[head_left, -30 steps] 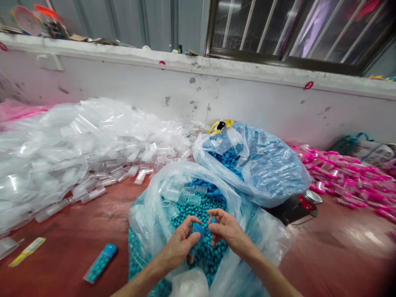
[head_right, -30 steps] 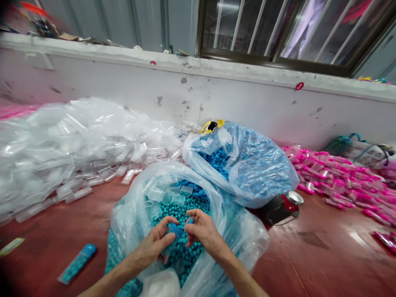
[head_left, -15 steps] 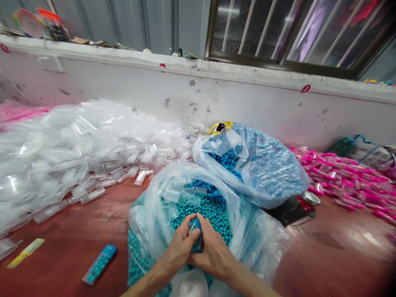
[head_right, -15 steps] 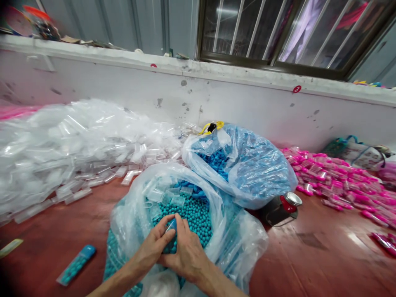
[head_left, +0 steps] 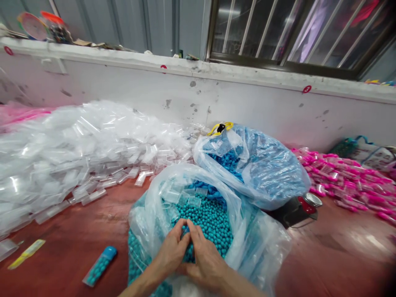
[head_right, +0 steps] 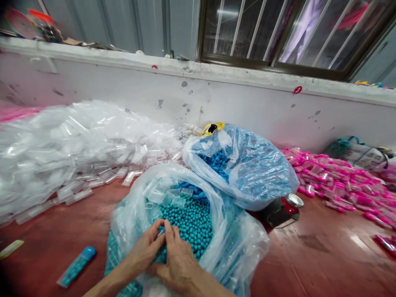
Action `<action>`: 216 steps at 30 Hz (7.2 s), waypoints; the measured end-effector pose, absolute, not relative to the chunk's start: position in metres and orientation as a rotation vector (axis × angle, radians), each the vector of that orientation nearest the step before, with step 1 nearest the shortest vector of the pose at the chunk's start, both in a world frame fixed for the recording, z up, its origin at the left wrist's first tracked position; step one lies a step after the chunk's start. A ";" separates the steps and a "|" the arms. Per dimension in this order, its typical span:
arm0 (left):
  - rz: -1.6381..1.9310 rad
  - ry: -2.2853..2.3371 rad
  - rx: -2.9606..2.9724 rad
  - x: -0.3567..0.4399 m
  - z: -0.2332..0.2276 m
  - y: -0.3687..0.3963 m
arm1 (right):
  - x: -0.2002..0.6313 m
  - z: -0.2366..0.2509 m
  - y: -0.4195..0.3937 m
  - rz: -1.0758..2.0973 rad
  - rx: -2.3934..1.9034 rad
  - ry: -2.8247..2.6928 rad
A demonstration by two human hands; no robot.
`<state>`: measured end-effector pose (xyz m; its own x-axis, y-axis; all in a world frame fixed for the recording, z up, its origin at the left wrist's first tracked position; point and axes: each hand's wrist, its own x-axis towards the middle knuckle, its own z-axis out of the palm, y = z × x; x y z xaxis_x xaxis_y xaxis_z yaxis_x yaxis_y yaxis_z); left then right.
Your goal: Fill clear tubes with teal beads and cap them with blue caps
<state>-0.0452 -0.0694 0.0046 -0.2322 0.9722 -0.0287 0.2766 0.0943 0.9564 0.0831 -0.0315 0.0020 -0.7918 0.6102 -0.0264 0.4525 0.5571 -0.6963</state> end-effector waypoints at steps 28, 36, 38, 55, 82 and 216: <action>0.324 2.371 2.307 -0.086 -0.016 -0.043 | 0.050 0.013 0.091 0.340 -1.206 -2.709; 0.300 2.372 2.373 -0.093 -0.033 -0.014 | 0.051 -0.006 0.086 0.606 -1.035 -2.763; 0.316 2.456 2.267 -0.088 -0.027 -0.011 | 0.059 -0.005 0.081 0.720 -1.026 -2.712; 0.301 1.882 1.743 -0.056 -0.021 -0.028 | 0.084 -0.009 0.060 1.136 -1.044 -2.546; 0.993 1.114 0.614 -0.057 -0.028 -0.017 | 0.065 0.002 0.102 0.346 -1.262 -2.672; 1.139 1.168 0.729 -0.057 -0.013 -0.061 | 0.100 0.016 0.030 0.671 -0.805 -2.595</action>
<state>-0.0573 -0.0609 -0.0126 -0.0123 0.9465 -0.3225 -0.2985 0.3043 0.9046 0.1000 0.0298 0.0158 -0.7812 0.5984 0.1782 0.4370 0.7279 -0.5284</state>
